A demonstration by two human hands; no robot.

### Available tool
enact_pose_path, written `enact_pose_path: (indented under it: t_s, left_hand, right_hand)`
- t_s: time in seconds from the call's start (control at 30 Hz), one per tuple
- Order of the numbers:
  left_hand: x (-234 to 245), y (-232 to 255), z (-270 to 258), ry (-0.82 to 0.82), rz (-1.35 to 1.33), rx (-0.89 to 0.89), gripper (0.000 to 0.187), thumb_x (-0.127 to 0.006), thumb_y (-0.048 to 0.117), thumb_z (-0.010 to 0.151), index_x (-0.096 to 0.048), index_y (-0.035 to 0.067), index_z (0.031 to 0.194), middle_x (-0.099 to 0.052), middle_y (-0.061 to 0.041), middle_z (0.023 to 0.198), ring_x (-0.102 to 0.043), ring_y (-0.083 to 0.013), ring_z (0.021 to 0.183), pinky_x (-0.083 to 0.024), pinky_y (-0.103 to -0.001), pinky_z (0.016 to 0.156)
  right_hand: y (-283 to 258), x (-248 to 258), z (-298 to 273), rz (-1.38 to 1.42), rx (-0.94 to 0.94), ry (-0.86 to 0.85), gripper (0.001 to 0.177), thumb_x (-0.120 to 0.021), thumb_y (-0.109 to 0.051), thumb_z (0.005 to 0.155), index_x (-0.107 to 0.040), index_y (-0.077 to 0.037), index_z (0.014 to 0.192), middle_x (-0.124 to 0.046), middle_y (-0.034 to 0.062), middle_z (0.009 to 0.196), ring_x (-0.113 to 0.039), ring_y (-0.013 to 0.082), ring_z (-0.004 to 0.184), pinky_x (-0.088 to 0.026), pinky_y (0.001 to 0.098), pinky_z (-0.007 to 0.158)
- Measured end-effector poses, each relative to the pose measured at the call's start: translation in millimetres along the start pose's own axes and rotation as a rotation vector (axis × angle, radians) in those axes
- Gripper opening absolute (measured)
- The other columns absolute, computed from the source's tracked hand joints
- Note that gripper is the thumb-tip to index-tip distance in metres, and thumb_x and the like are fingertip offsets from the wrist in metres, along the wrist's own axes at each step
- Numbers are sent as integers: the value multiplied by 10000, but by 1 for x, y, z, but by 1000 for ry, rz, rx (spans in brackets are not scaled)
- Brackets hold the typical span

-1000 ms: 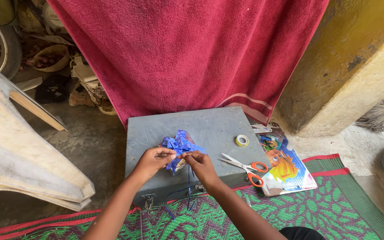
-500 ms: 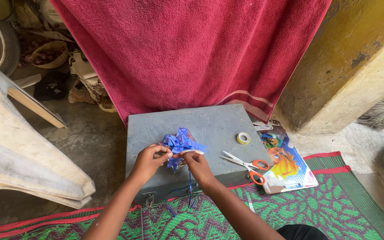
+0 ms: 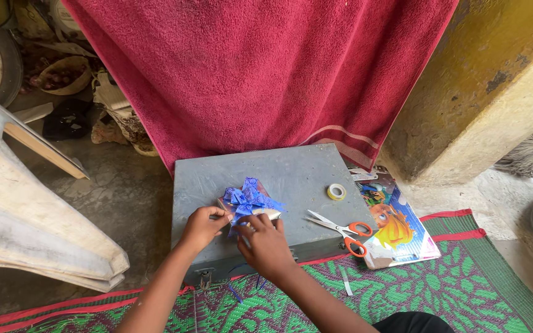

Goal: The person secures a blue ribbon bow on a small wrapped box using clear tape and scissors. They repeatedly cut small pieces of tape, place them over the ribbon, and trim the excess, adjusting the bow as needed.

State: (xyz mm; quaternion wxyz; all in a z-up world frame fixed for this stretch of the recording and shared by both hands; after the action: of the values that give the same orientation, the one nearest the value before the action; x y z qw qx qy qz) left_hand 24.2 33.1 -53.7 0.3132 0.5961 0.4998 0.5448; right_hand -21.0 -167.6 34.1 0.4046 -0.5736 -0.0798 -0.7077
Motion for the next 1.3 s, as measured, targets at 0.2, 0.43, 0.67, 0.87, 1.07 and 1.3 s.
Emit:
enact_pose_path:
  t_s: [0.2,0.43,0.67,0.87,1.07,1.3]
  left_hand:
    - [0,-10,19,32,19,-29,262,-784,237,844,-785,12,980,-775,-42,908,-710,-102,754,-630,-337,690]
    - [6,-12,29,-148,-5,110,282,-773,255,867,-787,23,1027,-752,-53,923,-714,-150,848,-630,-344,800]
    - [5,-5,25,-191,40,188,283,-781,284,833,-779,68,1016,-756,-15,992,-715,-146,955,-621,-389,827]
    - [5,-6,31,-123,101,146,247,-823,265,800,-798,67,944,-774,-44,933,-722,-159,875,-626,-395,765]
    - [1,-5,29,-6,197,-51,237,-866,220,751,-814,42,899,-784,-57,842,-726,-140,787,-579,-303,706]
    - [-4,-1,17,32,116,-49,183,-836,154,767,-773,52,905,-751,-28,811,-674,-151,715,-518,-286,570]
  right_hand:
    - [-4,0,-6,-52,85,36,321,-681,-198,884,-705,-136,1198,-632,20,1223,-551,246,1149,-387,500,909]
    - [-1,-1,-4,-63,90,39,308,-672,-176,890,-701,-132,1193,-638,10,1215,-560,235,1135,-381,527,936]
    - [-1,-2,-5,-76,104,60,333,-671,-162,880,-690,-114,1209,-635,28,1220,-555,253,1148,-378,536,936]
    - [-1,-4,-7,-84,119,100,365,-678,-155,864,-684,-107,1226,-632,32,1242,-552,262,1159,-378,537,944]
    - [0,-6,-7,-93,98,71,376,-679,-149,858,-675,-105,1231,-629,32,1236,-556,260,1174,-378,546,958]
    - [-1,-6,-8,-93,94,70,381,-673,-137,852,-669,-102,1231,-631,32,1234,-557,258,1169,-374,560,959]
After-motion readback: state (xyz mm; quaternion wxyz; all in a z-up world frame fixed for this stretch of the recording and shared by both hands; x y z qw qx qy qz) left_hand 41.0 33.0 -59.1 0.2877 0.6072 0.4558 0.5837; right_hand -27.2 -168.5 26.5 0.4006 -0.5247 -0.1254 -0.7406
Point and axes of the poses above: each hand's wrist, its own z-axis towards the middle knuckle, its own x-axis out of the back of the hand, y = z × x, the point moved 3 cm from there along z, towards the middle knuckle
